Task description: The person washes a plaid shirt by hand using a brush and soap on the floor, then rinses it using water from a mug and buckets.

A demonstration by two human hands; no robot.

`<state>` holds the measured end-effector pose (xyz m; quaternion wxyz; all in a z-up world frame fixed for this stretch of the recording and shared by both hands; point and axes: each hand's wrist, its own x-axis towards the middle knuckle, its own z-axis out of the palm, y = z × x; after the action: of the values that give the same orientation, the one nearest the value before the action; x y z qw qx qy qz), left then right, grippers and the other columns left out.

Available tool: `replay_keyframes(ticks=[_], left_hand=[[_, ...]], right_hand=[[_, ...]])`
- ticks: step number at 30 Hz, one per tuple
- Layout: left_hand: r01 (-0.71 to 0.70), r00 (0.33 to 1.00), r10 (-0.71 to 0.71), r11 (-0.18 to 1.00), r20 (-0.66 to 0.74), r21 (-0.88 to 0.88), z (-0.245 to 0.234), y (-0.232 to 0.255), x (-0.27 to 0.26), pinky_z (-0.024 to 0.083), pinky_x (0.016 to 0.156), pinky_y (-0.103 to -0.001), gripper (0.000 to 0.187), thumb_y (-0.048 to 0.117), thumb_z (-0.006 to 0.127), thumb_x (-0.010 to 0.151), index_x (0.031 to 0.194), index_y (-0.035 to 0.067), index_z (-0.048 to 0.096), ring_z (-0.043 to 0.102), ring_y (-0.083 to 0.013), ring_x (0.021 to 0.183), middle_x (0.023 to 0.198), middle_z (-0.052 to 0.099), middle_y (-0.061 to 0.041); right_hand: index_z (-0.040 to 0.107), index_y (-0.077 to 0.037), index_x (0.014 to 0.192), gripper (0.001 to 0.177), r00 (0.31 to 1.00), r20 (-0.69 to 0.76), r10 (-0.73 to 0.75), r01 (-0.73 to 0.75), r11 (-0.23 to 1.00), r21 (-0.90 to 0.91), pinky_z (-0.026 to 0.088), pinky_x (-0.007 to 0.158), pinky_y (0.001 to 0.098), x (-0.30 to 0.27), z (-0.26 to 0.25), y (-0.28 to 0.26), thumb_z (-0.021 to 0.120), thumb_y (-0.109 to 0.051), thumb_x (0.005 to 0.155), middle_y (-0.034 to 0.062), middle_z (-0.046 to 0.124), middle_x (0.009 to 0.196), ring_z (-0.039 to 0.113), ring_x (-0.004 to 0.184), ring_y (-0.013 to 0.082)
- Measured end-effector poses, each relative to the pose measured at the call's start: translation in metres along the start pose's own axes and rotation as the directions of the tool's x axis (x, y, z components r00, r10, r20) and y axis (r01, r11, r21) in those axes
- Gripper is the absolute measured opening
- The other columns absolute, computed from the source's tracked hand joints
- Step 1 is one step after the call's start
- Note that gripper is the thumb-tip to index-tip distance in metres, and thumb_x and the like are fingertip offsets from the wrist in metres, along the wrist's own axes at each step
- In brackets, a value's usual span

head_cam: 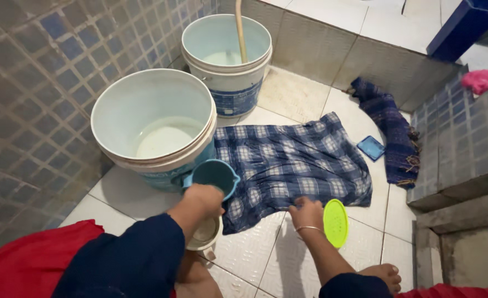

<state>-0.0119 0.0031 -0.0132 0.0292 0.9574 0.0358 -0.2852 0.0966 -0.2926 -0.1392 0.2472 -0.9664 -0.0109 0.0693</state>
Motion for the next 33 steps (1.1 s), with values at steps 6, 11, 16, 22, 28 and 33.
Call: replay_keyframes(ticks=[6,11,16,22,28,33], left_hand=[[-0.031,0.999,0.031,1.0,-0.036,-0.006,0.006,0.013,0.001,0.055,0.09,-0.047,0.032,0.037,0.072,0.091,0.11,0.012,0.076,0.07,-0.0322,0.108,0.113,0.073,-0.012],[-0.03,0.991,0.037,0.998,-0.127,0.051,0.014,0.009,0.014,0.057,0.084,-0.046,0.02,0.013,0.064,0.089,0.102,0.014,0.079,0.074,-0.0301,0.101,0.108,0.076,-0.01],[-0.031,0.977,0.04,0.999,-0.211,0.044,0.015,0.008,0.027,0.058,0.078,-0.045,0.02,0.013,0.061,0.091,0.097,0.014,0.08,0.075,-0.0301,0.096,0.104,0.077,-0.012],[-0.024,0.99,0.036,0.995,-0.14,0.092,0.01,0.011,0.027,0.058,0.079,-0.044,0.02,0.013,0.062,0.09,0.1,0.015,0.079,0.074,-0.0295,0.099,0.105,0.077,-0.01],[-0.011,0.995,0.017,0.998,-0.099,0.064,0.011,0.011,0.031,0.058,0.079,-0.044,0.021,0.012,0.061,0.092,0.103,0.015,0.079,0.074,-0.0303,0.1,0.108,0.076,-0.01],[-0.029,0.996,0.034,0.998,-0.079,0.058,0.004,0.014,0.027,0.059,0.079,-0.044,0.021,0.012,0.062,0.091,0.103,0.014,0.08,0.074,-0.0302,0.1,0.108,0.077,-0.01]], right_hand=[[0.079,-0.012,0.103,0.031,0.997,0.069,-0.044,0.04,0.997,0.06,0.054,0.096,0.0426,-0.02,0.002,-0.019,0.077,-0.031,0.078,0.0246,0.067,0.111,0.067,0.103,0.0398],[0.079,-0.006,0.096,0.029,0.99,0.014,-0.142,0.138,0.978,0.158,0.057,0.088,0.0422,-0.012,0.009,-0.016,0.076,-0.026,0.076,0.0208,0.075,0.098,0.073,0.093,0.0352],[0.079,-0.005,0.096,0.028,0.992,0.063,-0.108,0.094,0.975,0.202,0.058,0.081,0.0396,-0.01,0.01,-0.019,0.078,-0.025,0.076,0.0189,0.077,0.091,0.075,0.086,0.033],[0.079,-0.006,0.097,0.032,0.994,0.106,-0.038,0.017,0.98,0.2,0.059,0.082,0.0397,-0.008,0.008,-0.015,0.079,-0.029,0.075,0.0176,0.078,0.093,0.077,0.088,0.0322],[0.08,-0.009,0.102,0.037,0.997,0.051,0.059,-0.062,0.997,0.049,0.058,0.092,0.0423,0.026,0.015,0.04,0.08,-0.034,0.075,0.0187,0.078,0.102,0.075,0.097,0.036],[0.078,-0.011,0.114,0.043,0.956,0.072,0.285,-0.284,0.959,-0.015,0.055,0.098,0.0455,0.025,-0.006,0.086,0.077,-0.035,0.079,0.0223,0.075,0.113,0.071,0.108,0.0386]])
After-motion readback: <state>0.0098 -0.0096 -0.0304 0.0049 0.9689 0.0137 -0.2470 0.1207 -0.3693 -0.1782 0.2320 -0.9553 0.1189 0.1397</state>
